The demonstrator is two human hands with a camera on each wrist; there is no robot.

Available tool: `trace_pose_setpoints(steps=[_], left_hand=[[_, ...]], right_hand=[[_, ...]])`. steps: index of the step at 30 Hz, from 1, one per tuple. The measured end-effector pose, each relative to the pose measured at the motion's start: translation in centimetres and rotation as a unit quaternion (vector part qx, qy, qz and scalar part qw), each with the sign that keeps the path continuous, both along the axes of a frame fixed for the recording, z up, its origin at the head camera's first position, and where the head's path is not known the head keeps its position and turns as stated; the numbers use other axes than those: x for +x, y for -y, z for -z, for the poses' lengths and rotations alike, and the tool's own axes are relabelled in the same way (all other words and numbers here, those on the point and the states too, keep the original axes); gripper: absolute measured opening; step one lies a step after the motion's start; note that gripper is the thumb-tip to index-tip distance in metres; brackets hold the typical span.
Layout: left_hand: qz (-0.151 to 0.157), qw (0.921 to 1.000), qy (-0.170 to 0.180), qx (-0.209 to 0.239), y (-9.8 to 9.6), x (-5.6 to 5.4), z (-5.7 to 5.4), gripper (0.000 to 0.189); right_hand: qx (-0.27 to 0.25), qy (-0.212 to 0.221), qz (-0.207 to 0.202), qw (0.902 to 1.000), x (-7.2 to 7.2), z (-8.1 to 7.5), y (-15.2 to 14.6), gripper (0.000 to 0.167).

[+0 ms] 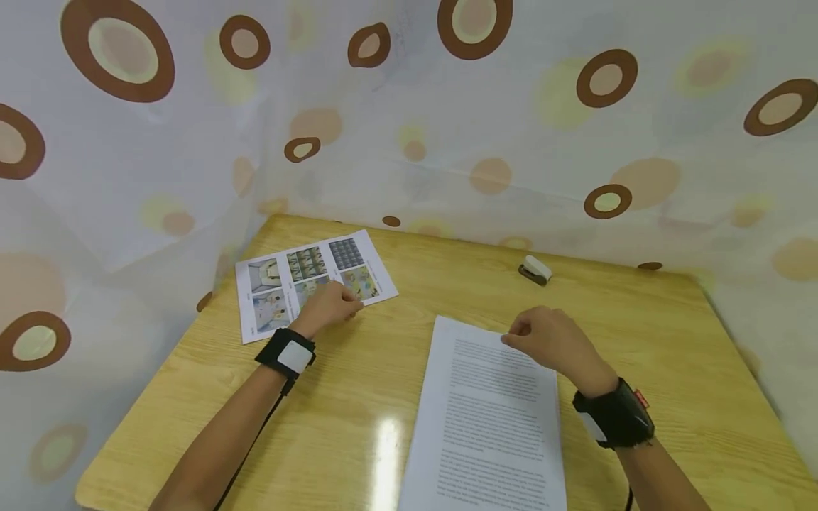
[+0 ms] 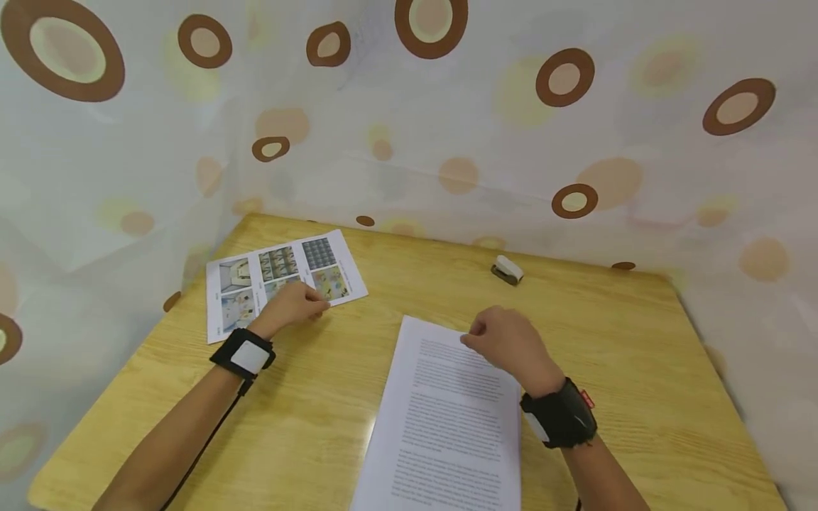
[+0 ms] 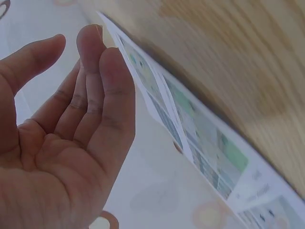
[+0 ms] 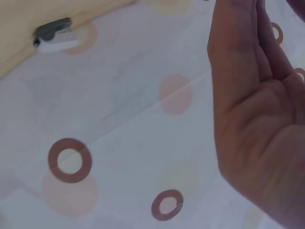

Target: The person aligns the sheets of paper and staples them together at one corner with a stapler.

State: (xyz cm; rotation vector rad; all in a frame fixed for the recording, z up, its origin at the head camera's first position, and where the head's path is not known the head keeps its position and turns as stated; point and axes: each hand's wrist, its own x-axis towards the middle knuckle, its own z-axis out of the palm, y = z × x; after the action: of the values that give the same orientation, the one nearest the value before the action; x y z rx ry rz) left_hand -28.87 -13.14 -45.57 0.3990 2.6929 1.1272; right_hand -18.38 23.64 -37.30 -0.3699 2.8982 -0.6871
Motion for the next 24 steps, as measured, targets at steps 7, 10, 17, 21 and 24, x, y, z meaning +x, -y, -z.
trace_pose_setpoints(steps=[7, 10, 17, 21, 24], left_hand=[[-0.037, 0.9988, -0.010, -0.031, 2.4, 0.3, 0.2, 0.026], [-0.059, 0.9973, -0.020, -0.039, 3.2, 0.3, 0.1, 0.029], [-0.099, 0.9940, -0.022, -0.040, 4.7, 0.4, 0.0, 0.033], [-0.107, 0.9933, -0.033, -0.027, 5.3, 0.2, 0.0, 0.037], [-0.122, 0.9917, -0.033, -0.025, 5.7, 0.0, -0.2, 0.037]], right_hand=[[-0.034, 0.012, -0.055, 0.9978, -4.5, 0.2, 3.9, 0.016], [-0.036, 0.019, -0.069, 0.9968, -6.3, 0.6, 5.1, 0.018], [-0.038, 0.075, -0.071, 0.9939, -9.7, 1.1, 8.3, 0.018], [-0.034, 0.079, -0.062, 0.9944, -11.2, 1.5, 9.7, 0.020], [-0.026, 0.079, -0.043, 0.9956, -12.3, 2.2, 10.5, 0.027]])
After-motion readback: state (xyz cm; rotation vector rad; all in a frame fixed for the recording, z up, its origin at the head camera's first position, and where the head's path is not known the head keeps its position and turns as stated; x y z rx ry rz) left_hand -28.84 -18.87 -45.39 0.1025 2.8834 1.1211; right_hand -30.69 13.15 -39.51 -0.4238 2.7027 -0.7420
